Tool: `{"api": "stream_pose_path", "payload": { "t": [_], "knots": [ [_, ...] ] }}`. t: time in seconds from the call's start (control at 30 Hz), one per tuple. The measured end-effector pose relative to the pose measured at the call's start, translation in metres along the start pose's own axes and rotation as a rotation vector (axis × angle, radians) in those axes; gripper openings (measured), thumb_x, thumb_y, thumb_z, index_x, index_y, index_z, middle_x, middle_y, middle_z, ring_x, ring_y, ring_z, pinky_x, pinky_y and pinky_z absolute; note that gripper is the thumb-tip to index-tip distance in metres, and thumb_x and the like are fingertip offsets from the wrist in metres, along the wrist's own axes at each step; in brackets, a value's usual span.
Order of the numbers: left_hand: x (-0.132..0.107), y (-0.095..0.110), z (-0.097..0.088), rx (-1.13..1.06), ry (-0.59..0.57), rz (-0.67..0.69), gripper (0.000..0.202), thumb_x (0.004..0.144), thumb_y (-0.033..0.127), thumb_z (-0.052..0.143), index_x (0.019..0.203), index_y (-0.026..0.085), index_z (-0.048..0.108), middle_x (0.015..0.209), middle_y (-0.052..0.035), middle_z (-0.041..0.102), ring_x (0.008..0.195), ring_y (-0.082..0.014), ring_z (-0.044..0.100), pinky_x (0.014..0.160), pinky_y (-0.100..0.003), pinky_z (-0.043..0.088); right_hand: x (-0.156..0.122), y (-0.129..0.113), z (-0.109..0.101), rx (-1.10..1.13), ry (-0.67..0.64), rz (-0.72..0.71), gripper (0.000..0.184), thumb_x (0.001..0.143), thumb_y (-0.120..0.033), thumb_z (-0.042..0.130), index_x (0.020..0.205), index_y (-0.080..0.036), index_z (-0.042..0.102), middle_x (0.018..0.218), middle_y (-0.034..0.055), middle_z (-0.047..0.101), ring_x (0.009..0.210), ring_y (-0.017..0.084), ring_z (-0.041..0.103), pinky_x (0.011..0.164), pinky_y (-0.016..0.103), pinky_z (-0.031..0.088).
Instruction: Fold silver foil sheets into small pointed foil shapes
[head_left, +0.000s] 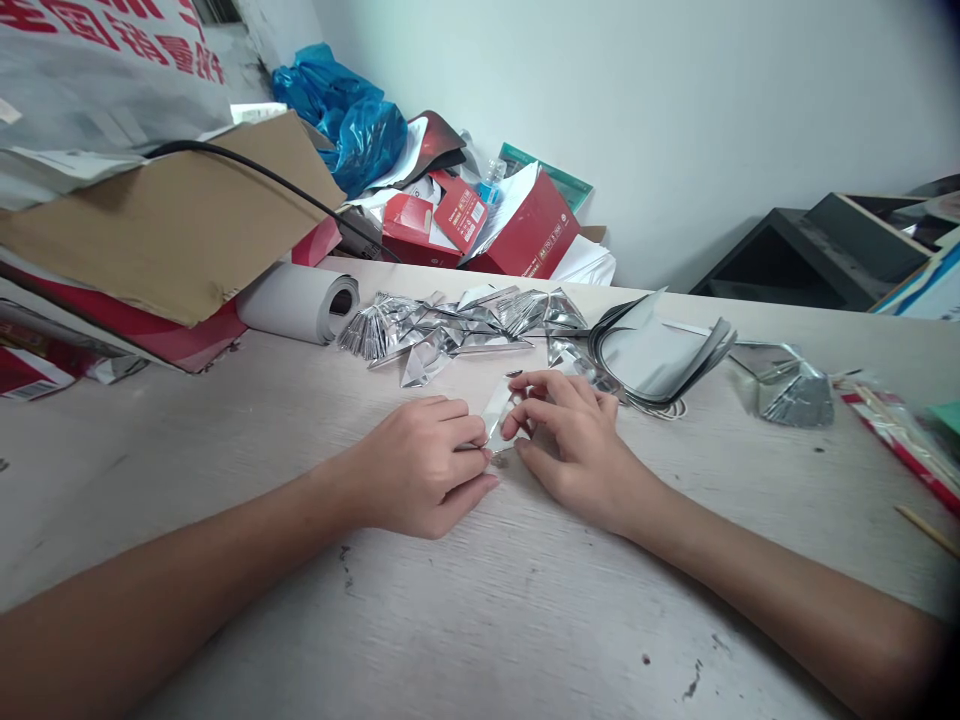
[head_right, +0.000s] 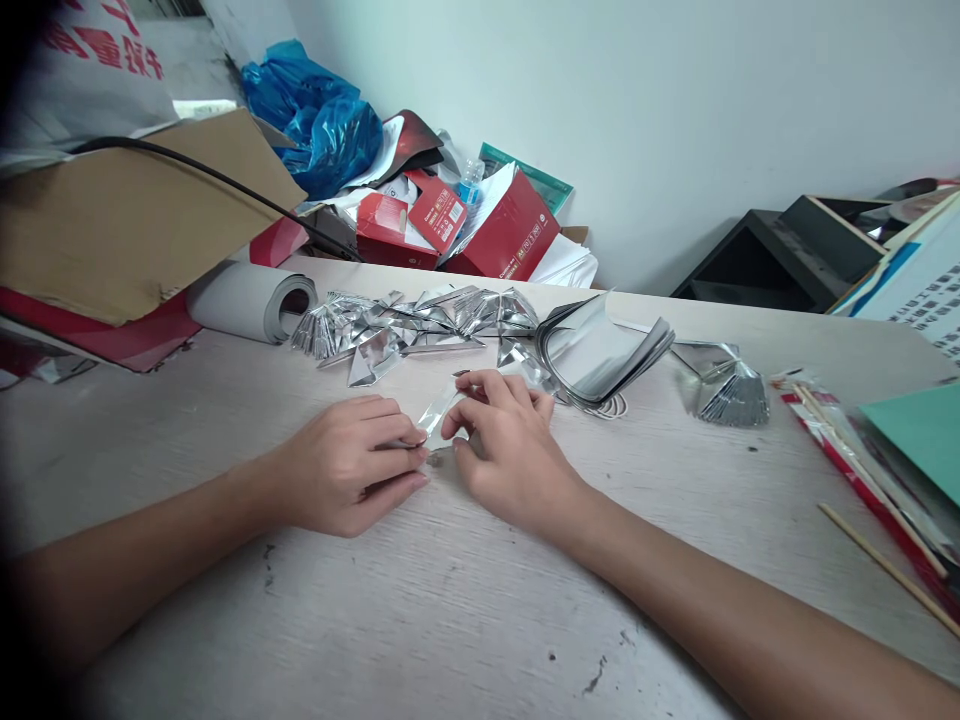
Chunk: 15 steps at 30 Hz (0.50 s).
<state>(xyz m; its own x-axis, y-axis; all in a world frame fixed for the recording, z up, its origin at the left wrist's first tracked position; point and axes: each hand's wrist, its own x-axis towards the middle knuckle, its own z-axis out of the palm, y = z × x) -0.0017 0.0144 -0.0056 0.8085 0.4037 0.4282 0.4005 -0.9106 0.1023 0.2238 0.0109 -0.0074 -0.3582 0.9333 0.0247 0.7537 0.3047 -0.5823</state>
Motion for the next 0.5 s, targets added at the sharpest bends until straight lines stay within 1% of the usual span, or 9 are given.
{"api": "stream_pose_path", "payload": {
  "t": [0.1, 0.17, 0.2, 0.27, 0.33, 0.37, 0.43, 0.5],
  "knots": [
    [0.0, 0.001, 0.003, 0.029, 0.023, -0.013, 0.023, 0.095, 0.023, 0.061, 0.076, 0.015, 0.07, 0.081, -0.0073, 0.067, 0.074, -0.0178, 0.057, 0.065, -0.035, 0.048, -0.001, 0.002, -0.001, 0.03, -0.007, 0.009, 0.035, 0.083, -0.009, 0.048, 0.091, -0.03, 0.075, 0.141, -0.0024, 0.056, 0.134, 0.025, 0.045, 0.107, 0.051, 0.029],
    [0.0, 0.001, 0.005, 0.047, 0.041, -0.017, 0.022, 0.094, 0.022, 0.061, 0.074, 0.015, 0.068, 0.08, -0.0066, 0.066, 0.076, -0.018, 0.059, 0.068, -0.035, 0.049, -0.001, 0.003, -0.002, 0.059, 0.023, 0.002, 0.038, 0.081, -0.005, 0.045, 0.089, -0.028, 0.075, 0.138, -0.0014, 0.058, 0.133, 0.025, 0.046, 0.107, 0.051, 0.03],
    [-0.001, 0.0, 0.005, 0.057, 0.054, -0.018, 0.023, 0.094, 0.022, 0.061, 0.073, 0.015, 0.066, 0.08, -0.0062, 0.067, 0.077, -0.018, 0.06, 0.069, -0.035, 0.049, -0.001, 0.004, -0.002, 0.076, 0.062, -0.006, 0.037, 0.081, -0.005, 0.046, 0.089, -0.027, 0.074, 0.135, -0.0002, 0.06, 0.132, 0.024, 0.047, 0.107, 0.05, 0.031],
    [-0.002, -0.003, 0.006, 0.083, 0.083, -0.021, 0.024, 0.093, 0.021, 0.062, 0.07, 0.015, 0.063, 0.079, -0.0055, 0.067, 0.077, -0.0175, 0.061, 0.072, -0.035, 0.051, -0.001, 0.006, -0.003, 0.114, 0.185, -0.025, 0.032, 0.08, -0.006, 0.049, 0.092, -0.024, 0.071, 0.129, 0.0026, 0.062, 0.128, 0.023, 0.05, 0.108, 0.049, 0.033],
    [-0.003, -0.007, 0.006, 0.11, 0.11, -0.026, 0.025, 0.092, 0.018, 0.063, 0.067, 0.015, 0.06, 0.078, -0.0051, 0.068, 0.076, -0.0169, 0.061, 0.073, -0.036, 0.052, 0.001, 0.009, -0.003, 0.148, 0.31, -0.04, 0.029, 0.081, -0.007, 0.051, 0.098, -0.023, 0.068, 0.121, 0.0048, 0.064, 0.122, 0.022, 0.054, 0.108, 0.046, 0.037],
    [-0.003, -0.01, 0.005, 0.123, 0.118, -0.03, 0.026, 0.092, 0.017, 0.062, 0.066, 0.015, 0.058, 0.077, -0.0049, 0.068, 0.076, -0.0166, 0.061, 0.074, -0.036, 0.052, 0.003, 0.011, -0.004, 0.158, 0.349, -0.038, 0.029, 0.082, -0.007, 0.05, 0.1, -0.022, 0.067, 0.117, 0.0052, 0.065, 0.118, 0.021, 0.056, 0.106, 0.045, 0.04],
    [-0.003, -0.014, 0.004, 0.142, 0.13, -0.038, 0.026, 0.091, 0.015, 0.062, 0.065, 0.015, 0.058, 0.077, -0.0047, 0.069, 0.075, -0.0162, 0.061, 0.073, -0.035, 0.052, 0.006, 0.015, -0.004, 0.164, 0.364, -0.013, 0.028, 0.084, -0.008, 0.048, 0.099, -0.022, 0.066, 0.107, 0.0053, 0.067, 0.109, 0.019, 0.058, 0.1, 0.041, 0.043],
    [-0.003, -0.016, 0.003, 0.157, 0.14, -0.044, 0.025, 0.09, 0.014, 0.062, 0.066, 0.015, 0.059, 0.079, -0.0043, 0.071, 0.075, -0.0161, 0.062, 0.073, -0.035, 0.052, 0.008, 0.019, -0.004, 0.193, 0.366, 0.01, 0.027, 0.085, -0.01, 0.049, 0.099, -0.022, 0.068, 0.102, 0.005, 0.067, 0.1, 0.017, 0.06, 0.09, 0.036, 0.047]
  ]
}}
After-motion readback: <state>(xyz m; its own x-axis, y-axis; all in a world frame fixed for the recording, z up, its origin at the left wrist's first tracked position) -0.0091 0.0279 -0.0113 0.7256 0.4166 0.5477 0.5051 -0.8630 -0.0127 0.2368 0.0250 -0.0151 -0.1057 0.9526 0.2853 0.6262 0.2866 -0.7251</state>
